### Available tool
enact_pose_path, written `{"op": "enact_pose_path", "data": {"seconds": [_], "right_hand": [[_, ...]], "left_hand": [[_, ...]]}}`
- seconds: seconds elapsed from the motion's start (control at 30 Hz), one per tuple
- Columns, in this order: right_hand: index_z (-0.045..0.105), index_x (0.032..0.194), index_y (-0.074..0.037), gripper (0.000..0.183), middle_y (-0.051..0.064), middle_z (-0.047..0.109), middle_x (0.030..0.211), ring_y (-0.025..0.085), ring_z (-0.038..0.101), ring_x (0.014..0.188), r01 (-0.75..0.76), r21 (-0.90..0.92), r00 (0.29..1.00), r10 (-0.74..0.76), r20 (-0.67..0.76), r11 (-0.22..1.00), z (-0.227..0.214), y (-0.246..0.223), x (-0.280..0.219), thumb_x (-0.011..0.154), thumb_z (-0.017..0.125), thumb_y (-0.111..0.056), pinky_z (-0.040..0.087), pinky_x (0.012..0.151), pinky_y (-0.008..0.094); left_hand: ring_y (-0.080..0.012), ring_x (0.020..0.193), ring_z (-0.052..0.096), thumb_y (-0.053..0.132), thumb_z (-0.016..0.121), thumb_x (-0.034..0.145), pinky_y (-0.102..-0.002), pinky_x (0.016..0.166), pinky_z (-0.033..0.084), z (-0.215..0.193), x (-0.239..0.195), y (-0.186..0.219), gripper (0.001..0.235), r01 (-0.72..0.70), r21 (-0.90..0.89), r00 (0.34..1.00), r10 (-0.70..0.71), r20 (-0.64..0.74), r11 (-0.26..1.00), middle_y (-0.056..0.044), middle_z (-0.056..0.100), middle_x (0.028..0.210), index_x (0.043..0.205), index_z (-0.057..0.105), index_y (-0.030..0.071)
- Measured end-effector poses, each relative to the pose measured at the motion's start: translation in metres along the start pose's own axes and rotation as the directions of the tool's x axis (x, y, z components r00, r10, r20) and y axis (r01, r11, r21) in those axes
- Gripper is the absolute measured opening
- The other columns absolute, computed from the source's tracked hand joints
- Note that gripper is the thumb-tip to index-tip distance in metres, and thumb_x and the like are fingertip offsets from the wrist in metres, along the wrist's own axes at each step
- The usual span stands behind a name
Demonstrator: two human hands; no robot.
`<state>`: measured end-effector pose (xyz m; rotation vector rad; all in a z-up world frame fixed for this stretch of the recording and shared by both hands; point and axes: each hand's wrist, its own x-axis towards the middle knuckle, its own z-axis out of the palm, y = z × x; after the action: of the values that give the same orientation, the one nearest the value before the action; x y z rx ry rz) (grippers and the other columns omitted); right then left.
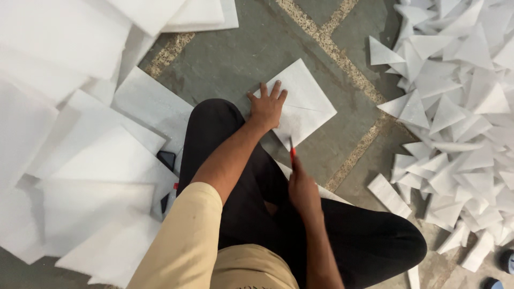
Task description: The person sits on the floor and uses a red utility knife to cut white foam sheets into smaller pieces. They repeatedly pick up a sheet, cut it, and place the cut pieces aside, creating a growing pile of offcuts.
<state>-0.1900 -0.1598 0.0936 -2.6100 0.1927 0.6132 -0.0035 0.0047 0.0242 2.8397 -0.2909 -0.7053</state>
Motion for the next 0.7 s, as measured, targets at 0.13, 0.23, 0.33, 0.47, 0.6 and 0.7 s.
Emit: {"op": "enact_pose_path", "data": {"seconds": [0.13, 0.23, 0.33, 0.47, 0.6, 0.7], "right_hand": [[0.036, 0.156, -0.025, 0.061, 0.028, 0.072, 0.103, 0.049, 0.070, 0.095, -0.071, -0.068, 0.989, 0.079, 0.126, 0.995, -0.005, 0.008, -0.053, 0.096, 0.048, -0.022, 0.054, 0.083, 0.058], [0.036, 0.156, -0.022, 0.057, 0.028, 0.073, 0.100, 0.050, 0.070, 0.092, -0.036, -0.031, 0.998, 0.038, 0.052, 0.999, -0.010, 0.003, -0.048, 0.100, 0.047, -0.022, 0.053, 0.080, 0.059], [0.035, 0.158, -0.026, 0.057, 0.030, 0.072, 0.092, 0.050, 0.070, 0.088, -0.094, 0.039, 0.996, 0.094, -0.004, 0.995, -0.012, -0.006, -0.023, 0.102, 0.048, -0.023, 0.053, 0.073, 0.059], [0.034, 0.157, -0.024, 0.060, 0.029, 0.072, 0.089, 0.047, 0.072, 0.080, 0.025, 0.165, 0.988, 0.001, -0.156, 0.986, -0.011, -0.019, 0.034, 0.100, 0.051, -0.021, 0.054, 0.069, 0.057], [0.034, 0.158, -0.021, 0.059, 0.028, 0.072, 0.088, 0.048, 0.070, 0.080, 0.085, 0.084, 0.976, -0.066, -0.206, 0.993, -0.012, -0.032, 0.099, 0.102, 0.050, -0.017, 0.053, 0.068, 0.058], [0.036, 0.157, -0.020, 0.058, 0.027, 0.072, 0.086, 0.046, 0.071, 0.076, 0.101, 0.043, 0.959, -0.086, -0.269, 0.994, -0.014, -0.038, 0.130, 0.101, 0.051, -0.016, 0.053, 0.067, 0.058]], "left_hand": [[-0.0443, 0.146, 0.026, 0.049, 0.091, 0.068, -0.071, 0.098, 0.045, 0.005, -0.004, 0.000, 0.111, -0.020, 0.036, 0.998, 0.022, -0.062, 0.999, -0.006, 0.019, 0.166, 0.158, 0.030, 0.024], [-0.0413, 0.132, 0.048, 0.053, 0.089, 0.073, -0.056, 0.090, 0.057, 0.014, -0.011, 0.004, 0.101, -0.044, 0.021, 0.996, 0.045, -0.082, 0.999, -0.012, 0.035, 0.155, 0.153, 0.038, 0.019], [-0.0346, 0.112, 0.067, 0.052, 0.088, 0.078, -0.042, 0.086, 0.061, 0.023, -0.023, 0.006, 0.090, -0.058, -0.071, 0.993, 0.050, -0.105, 0.996, -0.014, 0.049, 0.143, 0.150, 0.046, 0.016], [-0.0321, 0.105, 0.067, 0.049, 0.089, 0.074, -0.039, 0.075, 0.063, 0.015, -0.021, 0.011, 0.107, 0.006, -0.105, 1.000, -0.006, 0.002, 0.994, -0.015, 0.046, 0.140, 0.157, 0.028, 0.021], [-0.0318, 0.107, 0.067, 0.046, 0.089, 0.074, -0.040, 0.077, 0.062, 0.003, -0.016, 0.014, 0.115, 0.043, -0.089, 0.999, -0.040, 0.029, 0.995, -0.014, 0.046, 0.141, 0.163, 0.021, 0.026], [-0.0330, 0.106, 0.067, 0.043, 0.090, 0.074, -0.038, 0.079, 0.061, 0.000, -0.013, 0.013, 0.115, 0.059, -0.060, 0.997, -0.056, 0.055, 0.996, -0.014, 0.043, 0.143, 0.163, 0.019, 0.027]]}}
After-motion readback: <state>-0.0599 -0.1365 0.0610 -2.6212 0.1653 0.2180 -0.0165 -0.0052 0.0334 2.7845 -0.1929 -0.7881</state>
